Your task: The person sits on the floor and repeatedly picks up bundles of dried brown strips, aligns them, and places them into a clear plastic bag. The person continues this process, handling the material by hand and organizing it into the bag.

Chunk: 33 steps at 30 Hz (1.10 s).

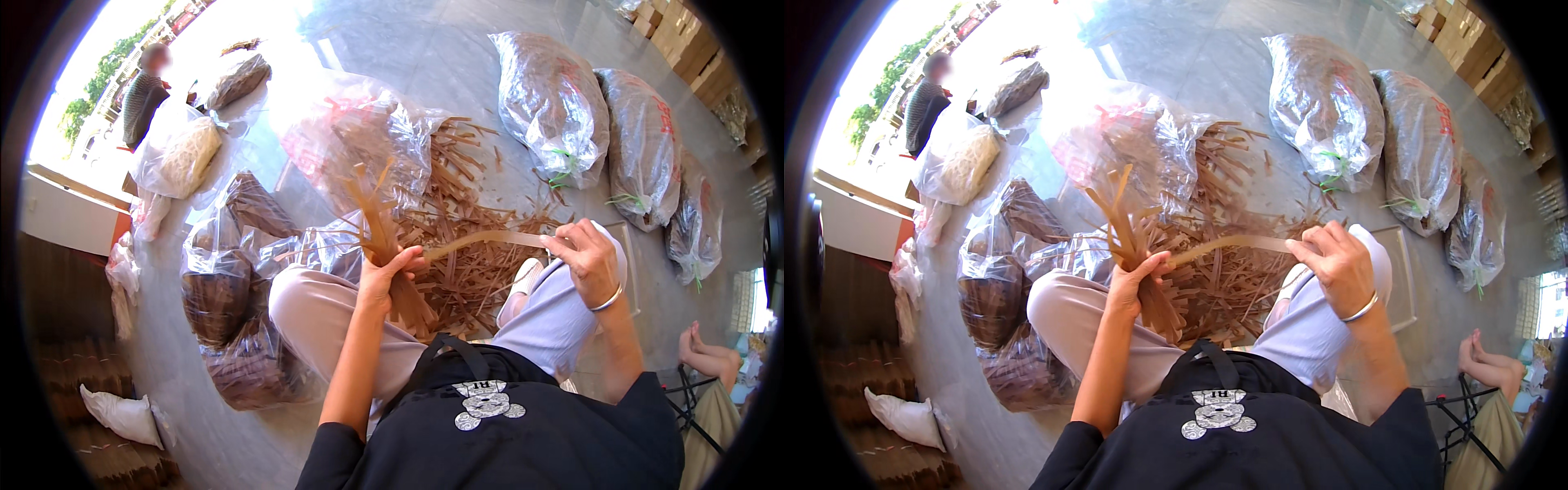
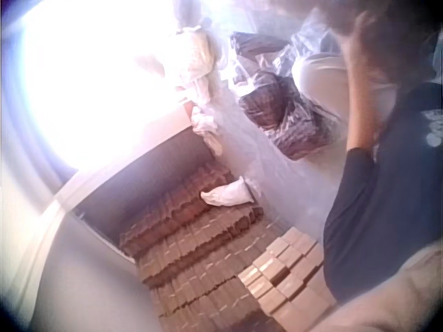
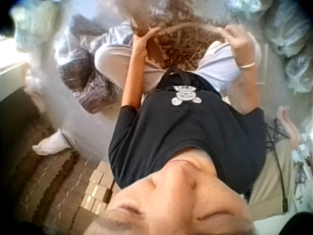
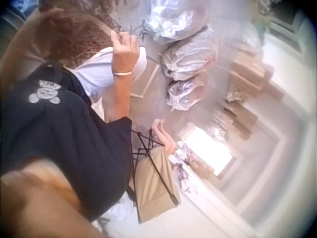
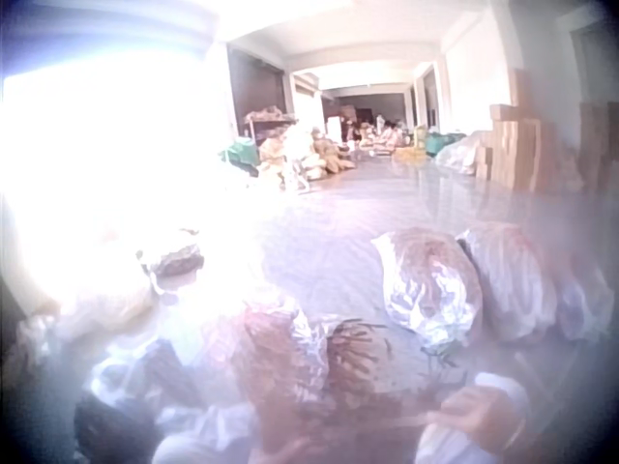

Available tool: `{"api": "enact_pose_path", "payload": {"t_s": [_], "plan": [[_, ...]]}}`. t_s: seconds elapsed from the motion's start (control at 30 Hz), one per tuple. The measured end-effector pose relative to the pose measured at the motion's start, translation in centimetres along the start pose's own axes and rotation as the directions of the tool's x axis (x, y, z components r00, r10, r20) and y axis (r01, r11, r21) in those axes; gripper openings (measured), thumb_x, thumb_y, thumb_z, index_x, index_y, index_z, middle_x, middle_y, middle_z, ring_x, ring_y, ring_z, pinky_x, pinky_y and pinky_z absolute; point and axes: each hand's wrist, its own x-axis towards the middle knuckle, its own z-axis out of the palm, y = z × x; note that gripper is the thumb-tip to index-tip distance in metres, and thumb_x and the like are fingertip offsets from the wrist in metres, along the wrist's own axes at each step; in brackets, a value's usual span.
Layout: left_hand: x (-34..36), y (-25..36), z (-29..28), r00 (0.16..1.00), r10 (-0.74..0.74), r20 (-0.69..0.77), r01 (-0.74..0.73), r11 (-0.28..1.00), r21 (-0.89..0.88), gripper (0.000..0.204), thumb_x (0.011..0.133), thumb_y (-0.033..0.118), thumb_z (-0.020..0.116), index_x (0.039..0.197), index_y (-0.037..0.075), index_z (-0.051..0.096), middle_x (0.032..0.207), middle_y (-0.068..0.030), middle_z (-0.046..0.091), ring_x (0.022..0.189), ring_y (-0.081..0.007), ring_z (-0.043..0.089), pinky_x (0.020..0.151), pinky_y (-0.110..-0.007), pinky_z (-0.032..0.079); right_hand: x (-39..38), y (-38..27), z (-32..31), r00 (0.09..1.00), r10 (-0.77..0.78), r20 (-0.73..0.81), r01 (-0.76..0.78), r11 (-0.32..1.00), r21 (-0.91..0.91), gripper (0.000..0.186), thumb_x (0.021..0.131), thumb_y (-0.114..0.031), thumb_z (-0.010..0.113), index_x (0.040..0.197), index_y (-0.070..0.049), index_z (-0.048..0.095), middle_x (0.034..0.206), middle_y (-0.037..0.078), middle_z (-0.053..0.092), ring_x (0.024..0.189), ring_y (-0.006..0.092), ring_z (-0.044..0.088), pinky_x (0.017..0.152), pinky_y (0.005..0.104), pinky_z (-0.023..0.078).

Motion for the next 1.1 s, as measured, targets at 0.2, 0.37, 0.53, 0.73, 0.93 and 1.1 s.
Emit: {"api": "enact_pose_path", "payload": {"t_s": [0.2,0.37,0.53,0.73,0.93,1.1], "plan": [[-0.5,1.7,1.6,0.987,0.02,0.162,-0.06,0.968,0.244,0.023,0.077,0.002,0.067,0.099,0.0,0.059,0.091,-0.0138,0.065,0.091,-0.0213,0.064,0.076,-0.026,0.051,2.8,0.0,2.8,0.871,-0.456,0.184,0.454,0.889,0.054,0.007,0.065,-0.013,0.056,0.07,-0.01,0.052,0.071,0.001,0.044,0.072,0.0149,0.049,0.057,0.0262,0.042],[1.3,2.2,3.2,0.88,-0.371,0.296,0.376,0.926,0.042,0.038,0.077,0.001,0.065,0.114,-0.001,0.052,0.092,-0.0143,0.063,0.083,-0.0227,0.063,0.076,-0.031,0.051,8.7,0.3,7.0,0.822,-0.57,-0.001,0.564,0.814,0.14,0.02,0.071,-0.013,0.058,0.09,-0.009,0.063,0.08,0.002,0.052,0.073,0.0158,0.052,0.057,0.0273,0.044],[4.8,5.0,0.9,0.957,-0.285,0.056,0.275,0.951,0.144,0.032,0.076,0.001,0.066,0.105,0.0,0.055,0.078,-0.0096,0.06,0.063,-0.0204,0.06,0.065,-0.033,0.054,13.7,2.5,11.2,0.885,-0.399,-0.24,0.434,0.894,0.112,0.03,0.074,-0.006,0.06,0.104,-0.008,0.059,0.098,0.007,0.055,0.092,0.0227,0.055,0.076,0.033,0.048],[10.8,7.6,0.0,0.98,-0.037,-0.197,0.017,0.995,-0.099,0.023,0.079,0.0,0.062,0.102,-0.002,0.059,0.07,-0.0079,0.057,0.064,-0.0182,0.058,0.066,-0.033,0.053,11.5,8.8,29.8,0.906,0.409,0.11,-0.42,0.835,0.355,0.031,0.074,0.007,0.056,0.101,-0.006,0.057,0.103,0.012,0.05,0.104,0.0277,0.05,0.089,0.0351,0.044],[13.0,-0.6,-0.2,0.934,-0.185,-0.307,0.183,0.983,-0.035,0.019,0.075,-0.001,0.064,0.094,-0.002,0.062,0.069,-0.0056,0.056,0.06,-0.0151,0.055,0.058,-0.031,0.052,-0.7,4.5,42.5,0.473,0.183,0.862,-0.737,0.618,0.274,0.045,0.076,-0.007,0.059,0.12,-0.013,0.055,0.125,0.023,0.044,0.116,0.0361,0.043,0.102,0.0389,0.034],[15.0,-2.5,0.0,0.891,-0.271,-0.365,0.272,0.961,-0.051,0.014,0.075,0.002,0.064,0.088,-0.001,0.062,0.075,-0.0076,0.06,0.054,-0.0156,0.054,0.054,-0.03,0.051,-2.7,2.4,44.5,0.53,0.401,0.747,-0.826,0.443,0.347,0.037,0.075,-0.007,0.064,0.111,-0.008,0.061,0.119,0.017,0.053,0.105,0.0308,0.053,0.094,0.0371,0.041]]}}
